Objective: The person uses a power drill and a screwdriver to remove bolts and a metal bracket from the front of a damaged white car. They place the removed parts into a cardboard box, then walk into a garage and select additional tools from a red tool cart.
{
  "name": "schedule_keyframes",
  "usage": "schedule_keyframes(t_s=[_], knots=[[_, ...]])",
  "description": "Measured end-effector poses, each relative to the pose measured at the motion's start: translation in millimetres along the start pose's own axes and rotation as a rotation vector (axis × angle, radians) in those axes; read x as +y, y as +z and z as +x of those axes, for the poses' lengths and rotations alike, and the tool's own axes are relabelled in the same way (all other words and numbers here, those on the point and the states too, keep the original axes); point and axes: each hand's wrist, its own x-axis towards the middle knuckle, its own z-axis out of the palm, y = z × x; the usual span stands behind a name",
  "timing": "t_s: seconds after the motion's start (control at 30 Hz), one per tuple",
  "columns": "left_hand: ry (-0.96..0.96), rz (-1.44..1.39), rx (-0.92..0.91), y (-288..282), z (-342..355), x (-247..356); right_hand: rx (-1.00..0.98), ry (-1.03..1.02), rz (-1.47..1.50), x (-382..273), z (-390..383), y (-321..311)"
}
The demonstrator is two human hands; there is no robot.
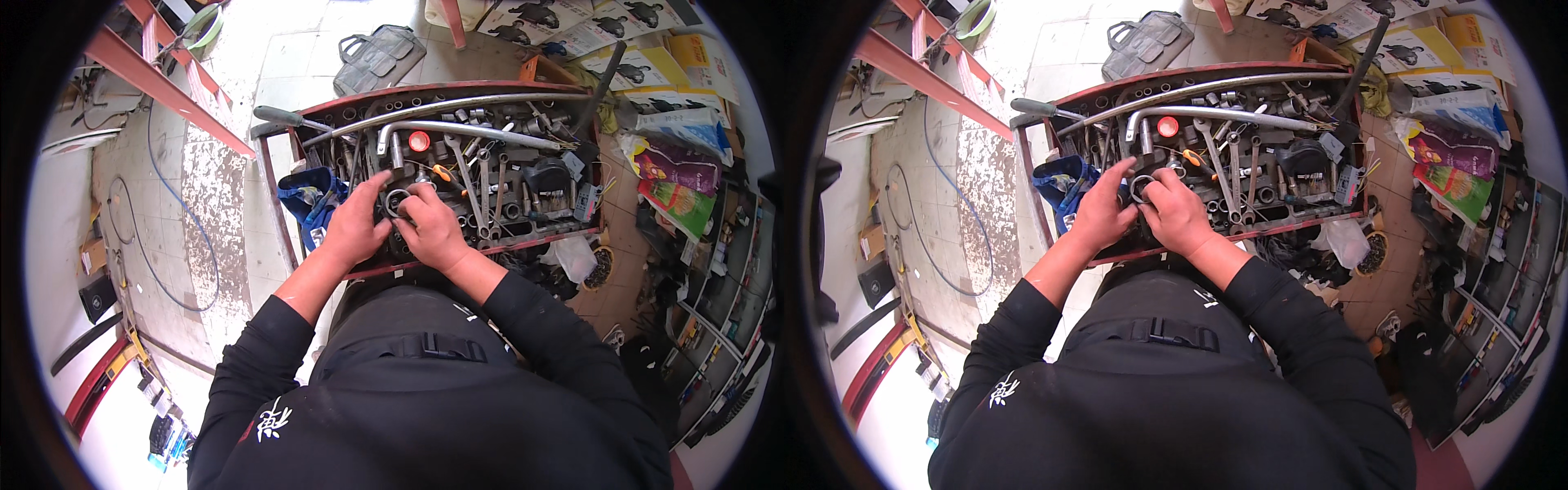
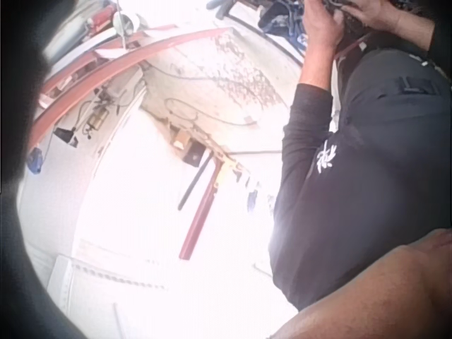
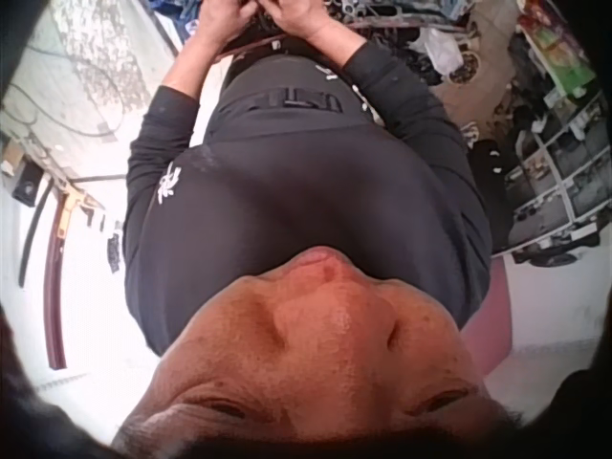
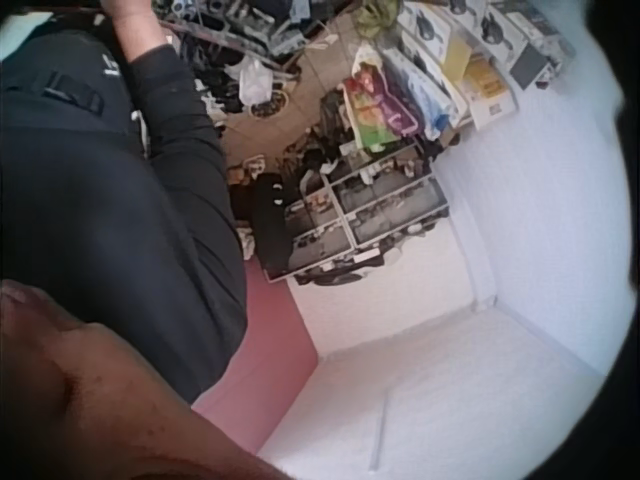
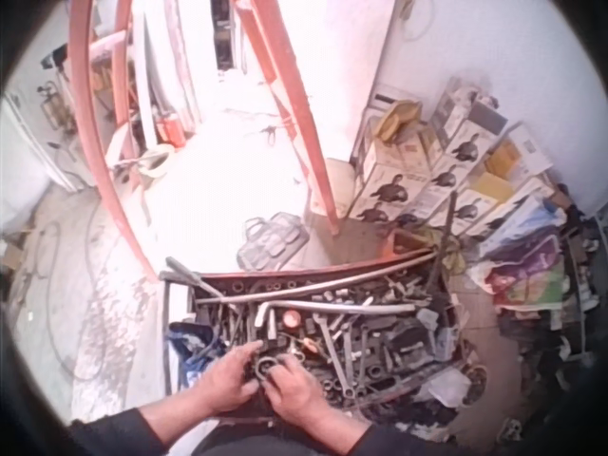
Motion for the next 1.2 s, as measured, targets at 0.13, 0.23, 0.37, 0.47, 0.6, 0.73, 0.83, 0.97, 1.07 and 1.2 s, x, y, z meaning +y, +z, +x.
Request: schedule_keyframes(t_s=[0.13,0.23,0.37,0.47,0.6,0.73,0.83,0.97,1.07,1.2], knots=[[0.030,0.007,-0.035,8,-2,-4,0.001,0.022,0.061,0,-3,-3],[0.006,0.026,-0.041,11,-4,-5,-0.021,-0.017,0.044,0,0,-7],[-0.060,0.037,0.068,6,-4,-8,0.017,-0.019,0.136,-6,-2,-8],[-0.266,0.057,0.201,-8,4,-16,-0.005,0.035,0.111,-7,-14,-13],[-0.375,0.120,0.194,-24,23,-33,-0.060,0.098,-0.021,11,-37,-40],[-0.348,0.282,0.238,-21,36,-43,0.049,0.226,-0.114,35,-50,-70],[-0.421,0.290,0.337,-17,40,-52,0.110,0.330,-0.166,52,-53,-85],[-0.360,0.337,0.387,-19,36,-58,0.119,0.373,-0.251,65,-61,-86],[-0.166,0.349,0.416,-21,26,-51,0.071,0.392,-0.212,66,-64,-72],[-0.099,0.290,0.332,-17,12,-30,0.089,0.698,-0.231,68,-40,-61]])
